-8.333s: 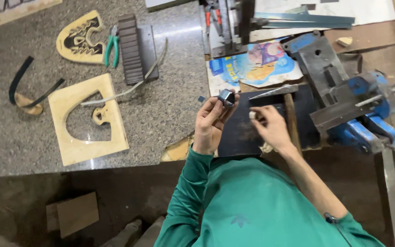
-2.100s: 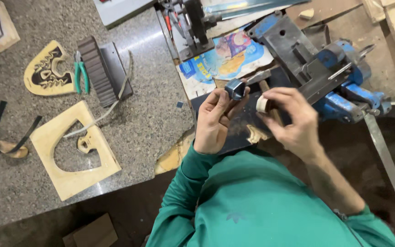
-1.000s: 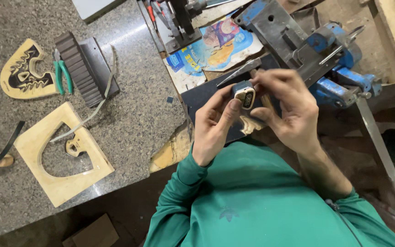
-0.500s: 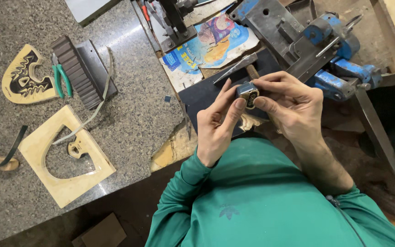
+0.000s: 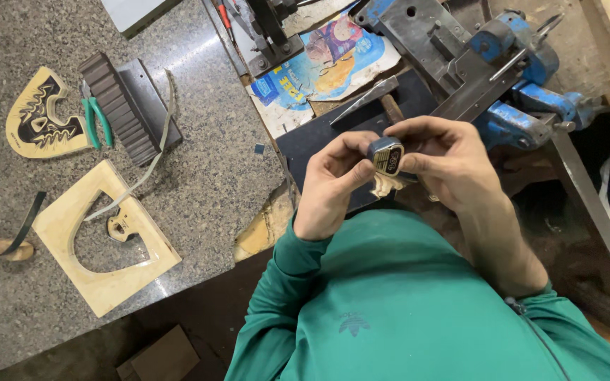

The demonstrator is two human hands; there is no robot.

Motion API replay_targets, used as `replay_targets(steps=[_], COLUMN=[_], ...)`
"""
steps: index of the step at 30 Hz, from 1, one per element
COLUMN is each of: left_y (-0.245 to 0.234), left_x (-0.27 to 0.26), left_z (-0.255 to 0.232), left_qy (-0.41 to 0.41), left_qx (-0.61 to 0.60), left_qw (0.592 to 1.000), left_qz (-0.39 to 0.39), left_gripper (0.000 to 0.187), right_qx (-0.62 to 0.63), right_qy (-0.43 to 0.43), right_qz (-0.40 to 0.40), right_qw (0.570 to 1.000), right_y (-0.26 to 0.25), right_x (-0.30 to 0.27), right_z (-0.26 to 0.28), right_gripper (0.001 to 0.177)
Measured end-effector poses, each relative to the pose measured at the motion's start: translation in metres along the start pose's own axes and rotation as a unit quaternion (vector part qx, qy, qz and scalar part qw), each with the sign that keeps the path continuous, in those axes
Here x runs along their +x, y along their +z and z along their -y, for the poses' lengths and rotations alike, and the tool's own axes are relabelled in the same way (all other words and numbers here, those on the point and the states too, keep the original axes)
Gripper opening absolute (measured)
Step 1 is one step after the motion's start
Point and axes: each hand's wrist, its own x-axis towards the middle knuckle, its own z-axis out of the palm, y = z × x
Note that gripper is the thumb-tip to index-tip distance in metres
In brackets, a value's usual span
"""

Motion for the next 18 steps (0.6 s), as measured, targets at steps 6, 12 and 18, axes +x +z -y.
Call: replay_targets(steps=[6,12,18], left_y=[-0.020,-0.044,-0.051], left_x=[0.005,0.014,0.020], left_z=[0.017,0.033,0.049], left_qy=[-0.055,-0.018,0.075], left_qx=[-0.041,0.024,0.180], left_qw=[0.998,0.997,0.972], left_qz=[0.012,-0.068,-0.131], left_gripper=[0.019,0.016,0.013], right_qx=[0.139,-0.248,-0.338], right_qy=[0.064,-0.132,-0.149], right_qz=[0.059,-0.033,-0.147], right_qw=[0.986,0.959,0.918], right_y=[-0.025,0.020,0.006], right_x=[0.020,0.014,0.025], right_z=[-0.025,-0.017,-0.050], right_gripper=[0.039,0.044,0.010])
